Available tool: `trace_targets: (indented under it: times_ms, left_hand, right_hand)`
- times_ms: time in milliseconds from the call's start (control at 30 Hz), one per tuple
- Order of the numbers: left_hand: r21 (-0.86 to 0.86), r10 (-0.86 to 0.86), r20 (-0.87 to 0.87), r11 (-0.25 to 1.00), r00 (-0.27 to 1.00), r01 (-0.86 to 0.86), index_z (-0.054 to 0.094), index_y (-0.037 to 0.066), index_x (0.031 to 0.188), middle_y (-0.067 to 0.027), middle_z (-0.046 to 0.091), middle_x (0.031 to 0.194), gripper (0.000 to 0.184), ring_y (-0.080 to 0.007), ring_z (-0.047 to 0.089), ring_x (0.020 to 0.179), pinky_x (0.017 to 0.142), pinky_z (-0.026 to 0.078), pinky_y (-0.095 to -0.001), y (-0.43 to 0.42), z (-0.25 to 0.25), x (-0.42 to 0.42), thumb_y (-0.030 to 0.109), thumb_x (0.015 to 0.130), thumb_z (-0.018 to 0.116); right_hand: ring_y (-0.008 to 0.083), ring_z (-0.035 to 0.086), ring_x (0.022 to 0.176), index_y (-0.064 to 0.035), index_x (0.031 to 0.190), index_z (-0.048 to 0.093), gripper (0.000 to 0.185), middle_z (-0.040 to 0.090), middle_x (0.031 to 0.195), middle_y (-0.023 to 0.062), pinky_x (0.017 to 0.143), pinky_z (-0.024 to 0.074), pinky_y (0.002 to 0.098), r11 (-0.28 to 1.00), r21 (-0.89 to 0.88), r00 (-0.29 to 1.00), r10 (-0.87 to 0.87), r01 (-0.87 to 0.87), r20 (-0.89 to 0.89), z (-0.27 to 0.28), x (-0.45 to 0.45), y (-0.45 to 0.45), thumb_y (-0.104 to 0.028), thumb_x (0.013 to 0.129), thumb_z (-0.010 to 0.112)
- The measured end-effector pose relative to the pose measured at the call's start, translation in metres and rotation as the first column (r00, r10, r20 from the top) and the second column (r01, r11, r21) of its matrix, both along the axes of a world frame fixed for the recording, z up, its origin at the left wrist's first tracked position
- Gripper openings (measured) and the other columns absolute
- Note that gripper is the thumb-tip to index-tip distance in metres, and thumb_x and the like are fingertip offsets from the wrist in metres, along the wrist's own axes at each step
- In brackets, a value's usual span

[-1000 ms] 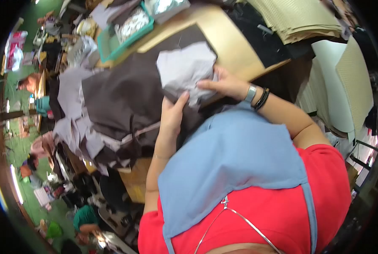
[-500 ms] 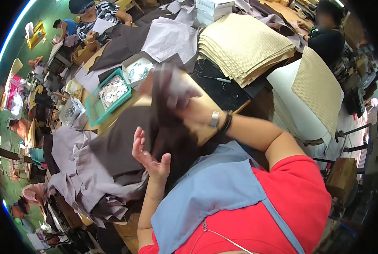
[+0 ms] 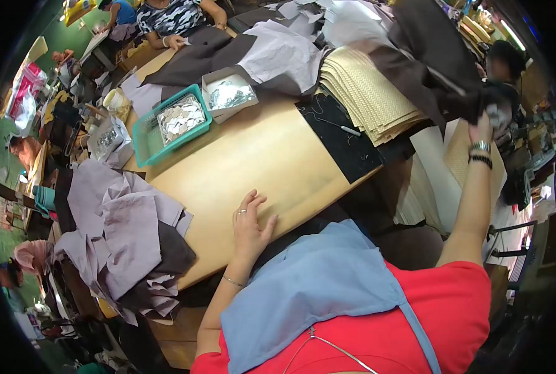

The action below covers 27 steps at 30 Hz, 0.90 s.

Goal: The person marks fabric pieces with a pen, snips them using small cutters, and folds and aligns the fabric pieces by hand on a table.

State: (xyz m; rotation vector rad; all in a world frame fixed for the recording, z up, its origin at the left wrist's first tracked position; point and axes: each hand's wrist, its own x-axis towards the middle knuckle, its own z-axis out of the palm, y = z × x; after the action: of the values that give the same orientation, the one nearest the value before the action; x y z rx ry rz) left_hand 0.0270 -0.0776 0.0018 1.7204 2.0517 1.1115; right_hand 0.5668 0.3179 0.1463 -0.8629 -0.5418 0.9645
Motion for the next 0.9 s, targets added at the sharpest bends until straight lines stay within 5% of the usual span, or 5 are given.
trace_targets:
  times_ms: [300,567,700,800,900]
  left_hand:
    - [-0.022,-0.04,-0.055,0.999,0.998,0.039,0.063,0.01,0.11,-0.0142,0.057,0.132,0.032,-0.0301,0.052,0.123,0.103,0.037,-0.0443,0.002,-0.002,0.001,0.021,0.082,0.074]
    - [-0.04,-0.049,-0.073,0.998,0.996,0.046,0.065,0.01,0.104,-0.0123,0.059,0.129,0.026,-0.0299,0.052,0.122,0.103,0.037,-0.0434,0.001,0.001,0.001,0.021,0.082,0.074]
    - [-0.037,-0.056,-0.078,0.998,0.995,0.053,0.066,0.01,0.101,-0.0118,0.06,0.126,0.024,-0.0294,0.052,0.121,0.101,0.037,-0.0428,0.002,0.0,0.001,0.022,0.081,0.074]
    - [-0.024,-0.053,-0.082,0.998,0.995,0.051,0.066,0.009,0.099,-0.0128,0.06,0.125,0.023,-0.0302,0.054,0.12,0.1,0.038,-0.0428,0.003,0.003,0.003,0.016,0.079,0.074]
    - [-0.026,-0.051,-0.08,0.998,0.996,0.049,0.066,0.01,0.099,-0.0119,0.061,0.124,0.022,-0.0293,0.053,0.12,0.101,0.037,-0.0425,0.002,0.003,0.003,0.019,0.08,0.074]
  right_hand:
    - [0.0294,0.057,0.12,0.0004,0.126,0.055,0.03,0.06,0.128,0.0172,0.103,0.0483,0.0428,0.979,-0.181,0.993,-0.104,0.092,-0.057,-0.068,0.084,-0.063,-0.012,0.1,0.045]
    - [0.0186,0.064,0.104,-0.0043,0.122,0.058,0.028,0.066,0.117,0.0059,0.084,0.0529,0.0342,0.975,-0.069,0.938,0.221,-0.211,0.266,-0.049,0.055,-0.103,-0.015,0.096,0.059]
    - [0.0193,0.068,0.084,-0.0054,0.12,0.059,0.034,0.07,0.104,0.0061,0.069,0.0575,0.0361,0.87,-0.462,0.822,0.386,-0.173,0.419,-0.043,0.104,-0.105,-0.03,0.096,0.061]
    - [0.0227,0.07,0.081,-0.0017,0.113,0.063,0.049,0.071,0.103,0.0105,0.067,0.0586,0.0367,0.707,-0.69,0.664,0.442,0.156,0.603,-0.028,0.119,-0.114,-0.046,0.092,0.062]
    - [0.0328,0.07,0.092,0.0024,0.103,0.069,0.06,0.071,0.105,0.0201,0.077,0.0575,0.0405,0.55,-0.499,0.008,0.666,0.67,0.746,0.034,0.074,-0.13,-0.054,0.083,0.065]
